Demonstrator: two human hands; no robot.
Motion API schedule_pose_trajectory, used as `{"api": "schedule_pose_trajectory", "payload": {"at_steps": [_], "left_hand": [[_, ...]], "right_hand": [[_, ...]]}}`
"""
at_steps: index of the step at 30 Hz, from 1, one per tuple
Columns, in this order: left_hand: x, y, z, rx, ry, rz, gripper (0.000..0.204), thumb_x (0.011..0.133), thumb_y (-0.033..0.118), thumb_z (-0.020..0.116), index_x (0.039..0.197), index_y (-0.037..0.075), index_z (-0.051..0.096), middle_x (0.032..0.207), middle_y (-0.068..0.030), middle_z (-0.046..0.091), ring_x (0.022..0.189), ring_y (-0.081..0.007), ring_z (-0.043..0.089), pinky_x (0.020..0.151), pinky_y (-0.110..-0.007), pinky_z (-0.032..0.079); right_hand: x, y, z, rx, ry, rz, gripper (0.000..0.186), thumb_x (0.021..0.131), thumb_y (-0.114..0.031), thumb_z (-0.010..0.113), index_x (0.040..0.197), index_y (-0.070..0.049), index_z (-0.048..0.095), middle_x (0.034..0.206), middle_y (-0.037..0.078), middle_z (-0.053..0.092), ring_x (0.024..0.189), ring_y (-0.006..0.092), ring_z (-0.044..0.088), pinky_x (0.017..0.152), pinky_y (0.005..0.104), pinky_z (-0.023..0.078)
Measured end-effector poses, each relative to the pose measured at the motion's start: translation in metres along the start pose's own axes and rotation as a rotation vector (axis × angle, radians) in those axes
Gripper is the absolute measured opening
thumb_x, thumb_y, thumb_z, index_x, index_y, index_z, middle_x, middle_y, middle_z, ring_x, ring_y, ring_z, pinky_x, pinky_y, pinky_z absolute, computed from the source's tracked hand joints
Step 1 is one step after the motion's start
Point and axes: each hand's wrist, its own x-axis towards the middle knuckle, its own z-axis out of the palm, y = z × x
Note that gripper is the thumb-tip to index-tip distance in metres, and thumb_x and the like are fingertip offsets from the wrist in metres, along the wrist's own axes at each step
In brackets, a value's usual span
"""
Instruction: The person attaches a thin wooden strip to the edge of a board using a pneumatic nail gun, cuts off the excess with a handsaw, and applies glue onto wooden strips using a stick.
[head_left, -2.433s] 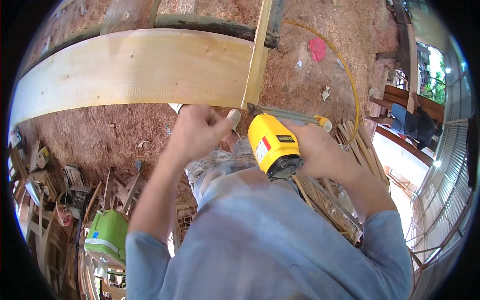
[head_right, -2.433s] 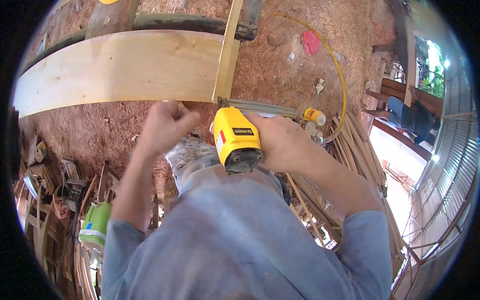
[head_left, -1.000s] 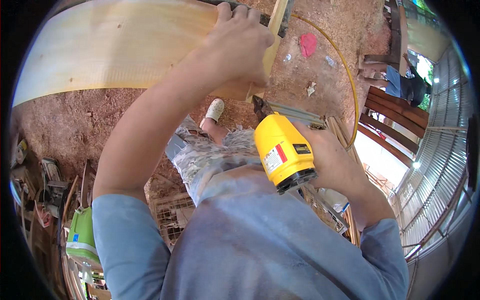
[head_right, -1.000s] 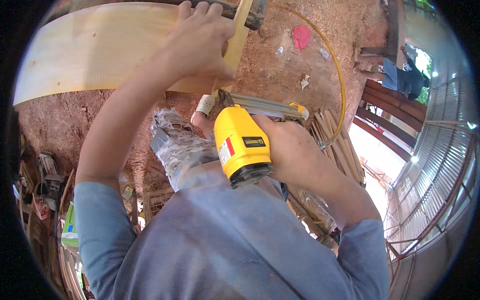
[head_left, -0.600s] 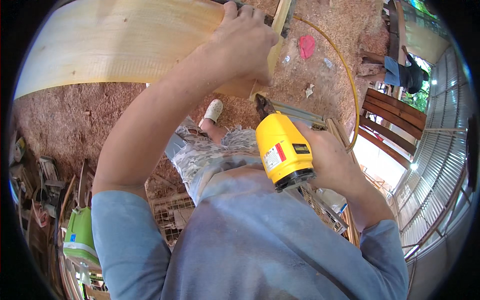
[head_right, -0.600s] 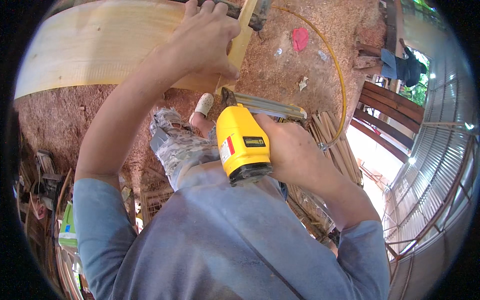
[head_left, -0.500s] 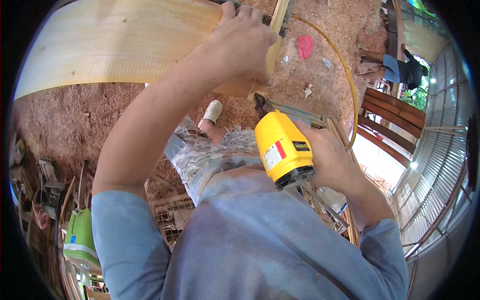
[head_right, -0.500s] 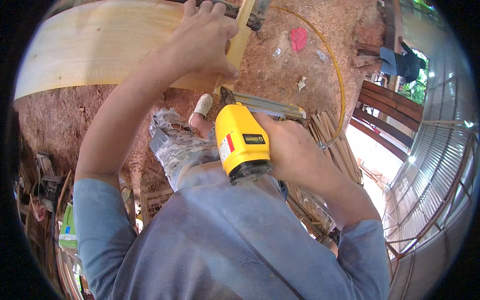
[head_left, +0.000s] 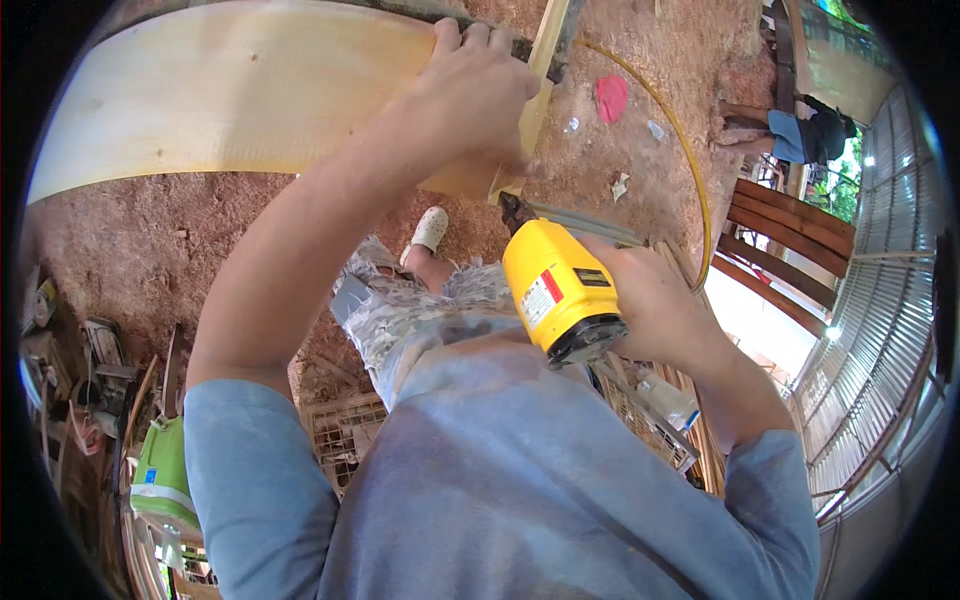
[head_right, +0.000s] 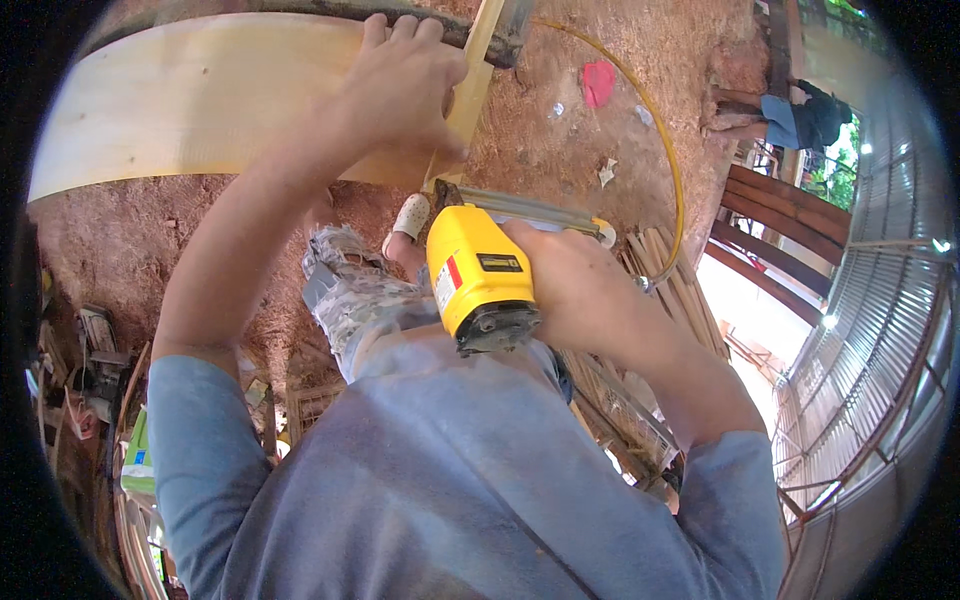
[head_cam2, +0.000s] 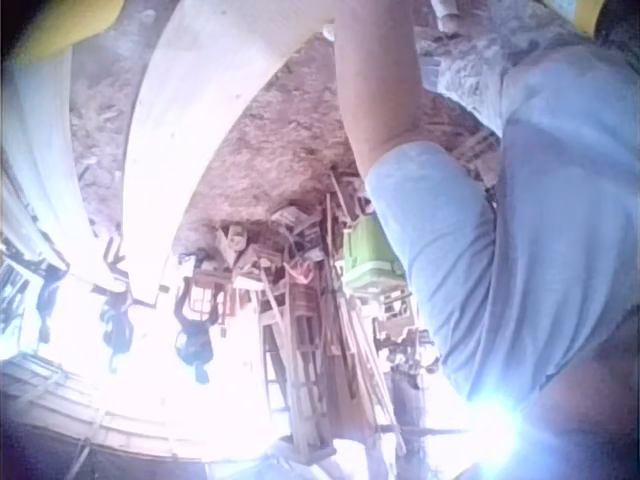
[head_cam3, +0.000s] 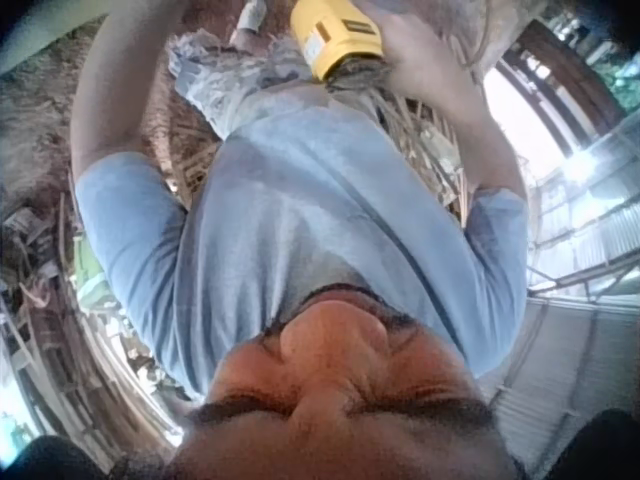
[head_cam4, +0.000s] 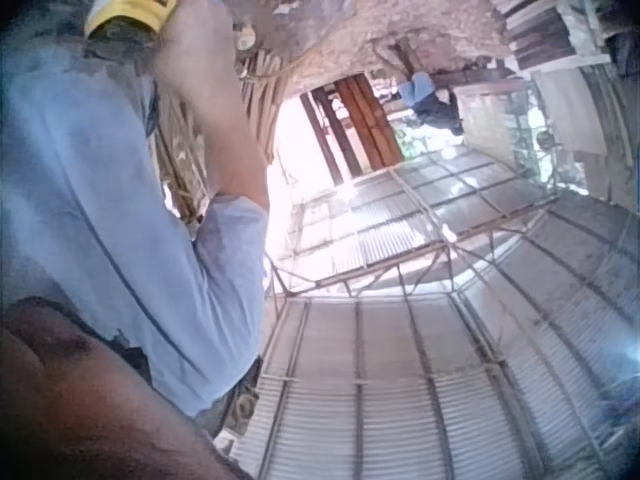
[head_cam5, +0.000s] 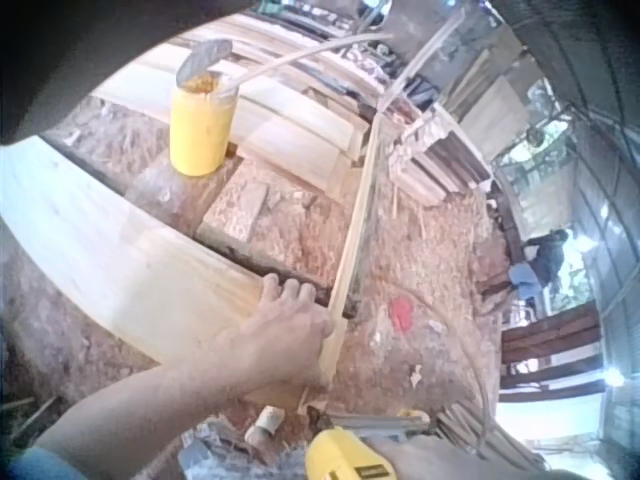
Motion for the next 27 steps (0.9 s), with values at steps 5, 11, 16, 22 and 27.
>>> {"api": "schedule_pose_trajectory", "payload": {"at_steps": [5, 11, 16, 22, 27], "left_hand": [[0.001, 0.001, 0.002, 0.047, 0.007, -0.005, 0.07, 0.055, 0.056, 0.084, 0.109, 0.012, 0.073, 0.119, -0.0177, 0.058, 0.123, -0.0349, 0.047, 0.103, -0.052, 0.03], [-0.013, -0.007, 0.003, 0.036, 0.05, -0.031, 0.073, 0.053, 0.06, 0.085, 0.102, 0.008, 0.071, 0.129, -0.0191, 0.051, 0.13, -0.036, 0.04, 0.11, -0.053, 0.025], [-0.036, 0.01, -0.006, 0.07, -0.002, -0.276, 0.077, 0.055, 0.059, 0.087, 0.102, 0.001, 0.069, 0.161, -0.0254, 0.016, 0.151, -0.0417, 0.007, 0.12, -0.06, 0.006], [-0.082, 0.025, 0.019, -0.093, 0.335, -0.413, 0.069, 0.058, 0.05, 0.087, 0.087, -0.008, 0.067, 0.162, -0.0235, 0.015, 0.151, -0.0415, 0.007, 0.117, -0.066, 0.008], [-0.068, 0.039, 0.013, -0.091, 0.302, -0.482, 0.058, 0.063, 0.049, 0.084, 0.09, -0.001, 0.072, 0.16, -0.0239, 0.022, 0.15, -0.0426, 0.015, 0.116, -0.068, 0.009]], "right_hand": [[-0.001, 0.017, 0.01, 0.016, 0.024, -0.057, 0.06, 0.069, -0.014, 0.081, 0.123, -0.005, 0.056, 0.103, 0.02, 0.069, 0.1, 0.0397, 0.065, 0.084, 0.0463, 0.051], [-0.014, 0.049, 0.027, 0.196, 0.249, -0.276, 0.058, 0.07, -0.014, 0.081, 0.122, -0.005, 0.057, 0.106, 0.02, 0.069, 0.101, 0.0392, 0.066, 0.087, 0.0449, 0.052], [-0.037, 0.109, 0.043, 0.396, 0.333, -0.231, 0.061, 0.065, -0.012, 0.086, 0.12, -0.003, 0.059, 0.105, 0.017, 0.069, 0.101, 0.032, 0.068, 0.085, 0.0403, 0.052], [-0.068, 0.11, 0.0, 0.819, 0.347, -0.324, 0.058, 0.077, -0.008, 0.084, 0.129, -0.003, 0.057, 0.121, 0.009, 0.067, 0.111, 0.0185, 0.064, 0.098, 0.0342, 0.049], [-0.026, 0.095, -0.04, 0.467, 0.398, -0.144, 0.055, 0.079, -0.013, 0.083, 0.128, -0.002, 0.059, 0.119, 0.008, 0.069, 0.11, 0.0163, 0.064, 0.098, 0.0325, 0.049]]}}
